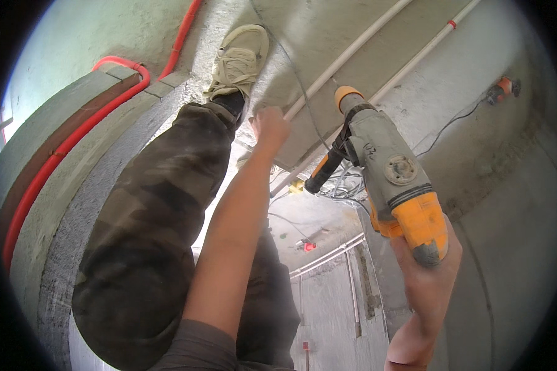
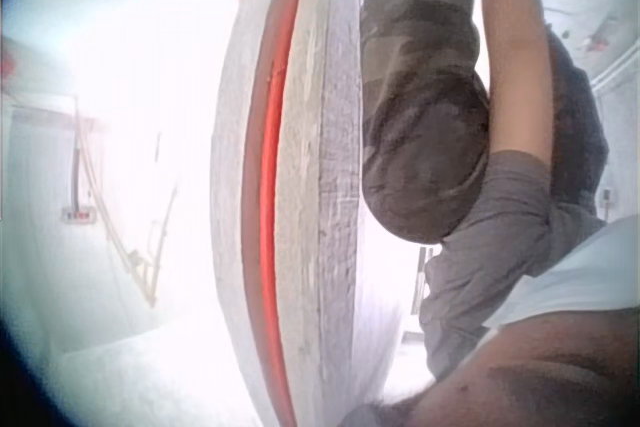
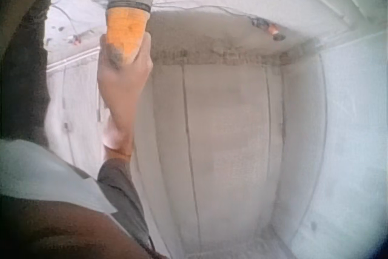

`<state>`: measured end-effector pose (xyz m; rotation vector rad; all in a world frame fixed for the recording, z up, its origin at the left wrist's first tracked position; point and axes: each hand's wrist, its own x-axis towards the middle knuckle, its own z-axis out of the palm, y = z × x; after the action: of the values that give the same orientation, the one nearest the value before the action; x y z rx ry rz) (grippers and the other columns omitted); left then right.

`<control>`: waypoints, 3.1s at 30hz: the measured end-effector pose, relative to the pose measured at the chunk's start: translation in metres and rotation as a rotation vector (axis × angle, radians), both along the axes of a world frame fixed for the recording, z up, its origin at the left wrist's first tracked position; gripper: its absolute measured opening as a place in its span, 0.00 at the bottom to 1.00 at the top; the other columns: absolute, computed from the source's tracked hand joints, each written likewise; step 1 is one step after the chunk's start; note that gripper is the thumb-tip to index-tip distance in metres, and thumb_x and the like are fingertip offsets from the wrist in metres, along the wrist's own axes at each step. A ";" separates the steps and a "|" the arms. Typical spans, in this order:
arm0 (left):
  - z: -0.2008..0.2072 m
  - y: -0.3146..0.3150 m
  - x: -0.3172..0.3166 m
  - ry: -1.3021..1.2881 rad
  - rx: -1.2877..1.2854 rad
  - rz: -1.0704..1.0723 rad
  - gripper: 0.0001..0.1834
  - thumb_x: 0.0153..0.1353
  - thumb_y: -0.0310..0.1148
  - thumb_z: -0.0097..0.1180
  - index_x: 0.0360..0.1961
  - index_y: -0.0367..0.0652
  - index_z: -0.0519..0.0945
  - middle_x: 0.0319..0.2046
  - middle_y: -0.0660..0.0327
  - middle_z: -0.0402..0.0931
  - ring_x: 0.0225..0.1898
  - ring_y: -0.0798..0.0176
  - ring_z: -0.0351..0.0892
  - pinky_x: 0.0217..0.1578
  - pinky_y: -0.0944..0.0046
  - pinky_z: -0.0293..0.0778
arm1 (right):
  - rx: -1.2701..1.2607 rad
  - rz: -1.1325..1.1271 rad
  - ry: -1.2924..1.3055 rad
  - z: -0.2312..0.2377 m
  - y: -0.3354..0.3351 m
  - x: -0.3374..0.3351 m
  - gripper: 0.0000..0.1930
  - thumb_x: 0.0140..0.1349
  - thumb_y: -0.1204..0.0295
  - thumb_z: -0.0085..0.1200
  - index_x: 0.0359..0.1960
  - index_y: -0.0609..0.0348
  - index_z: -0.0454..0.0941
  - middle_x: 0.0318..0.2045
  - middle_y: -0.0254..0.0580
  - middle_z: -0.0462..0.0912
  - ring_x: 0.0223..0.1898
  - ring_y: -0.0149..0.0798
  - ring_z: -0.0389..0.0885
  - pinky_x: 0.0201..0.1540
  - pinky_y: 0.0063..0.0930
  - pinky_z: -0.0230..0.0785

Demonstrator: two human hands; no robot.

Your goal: The person installs white PVC pipes along a concrete wall and floor. They use a hammer to tap pipe fittings into place, a power drill to secure the pipes, and a pipe cutter to trim sections. The person remains seated on the floor throughout the task.

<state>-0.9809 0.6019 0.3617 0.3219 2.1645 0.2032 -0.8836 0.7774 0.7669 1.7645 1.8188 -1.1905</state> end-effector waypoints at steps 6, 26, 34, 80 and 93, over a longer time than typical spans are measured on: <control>-0.001 -0.003 0.001 -0.008 0.044 0.015 0.10 0.59 0.34 0.62 0.37 0.44 0.91 0.44 0.49 0.89 0.53 0.43 0.86 0.56 0.41 0.75 | -0.029 0.097 0.036 -0.001 0.016 0.001 0.14 0.58 0.81 0.68 0.43 0.64 0.78 0.32 0.42 0.84 0.36 0.29 0.81 0.43 0.29 0.73; 0.137 0.065 0.081 -0.317 0.717 0.490 0.27 0.83 0.44 0.46 0.78 0.52 0.60 0.55 0.42 0.84 0.51 0.34 0.86 0.50 0.46 0.79 | -0.041 0.001 0.060 0.003 0.006 0.010 0.15 0.59 0.80 0.69 0.46 0.65 0.80 0.37 0.41 0.86 0.40 0.31 0.82 0.47 0.29 0.74; 0.138 0.072 0.078 -0.193 0.661 0.338 0.26 0.82 0.36 0.39 0.78 0.50 0.57 0.49 0.34 0.84 0.49 0.23 0.82 0.47 0.33 0.75 | -0.060 0.013 0.100 -0.006 0.018 0.009 0.15 0.59 0.81 0.68 0.46 0.64 0.80 0.35 0.40 0.85 0.38 0.31 0.81 0.45 0.29 0.74; 0.108 0.085 0.057 -0.517 0.906 0.678 0.18 0.71 0.35 0.62 0.58 0.37 0.80 0.48 0.55 0.86 0.49 0.62 0.86 0.47 0.61 0.81 | -0.213 0.233 -0.100 -0.019 0.056 -0.051 0.24 0.54 0.63 0.72 0.49 0.67 0.83 0.42 0.61 0.88 0.47 0.59 0.89 0.51 0.45 0.79; 0.097 0.083 0.062 -0.493 0.920 0.635 0.15 0.73 0.35 0.58 0.55 0.37 0.81 0.45 0.58 0.85 0.44 0.65 0.86 0.41 0.63 0.80 | -0.206 0.243 -0.062 -0.031 0.056 -0.042 0.26 0.53 0.60 0.73 0.49 0.65 0.84 0.43 0.59 0.89 0.47 0.59 0.88 0.52 0.46 0.79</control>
<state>-0.9187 0.6849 0.4583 0.0547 1.4950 1.4839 -0.9255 0.8338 0.7363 1.4085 1.7463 -1.1652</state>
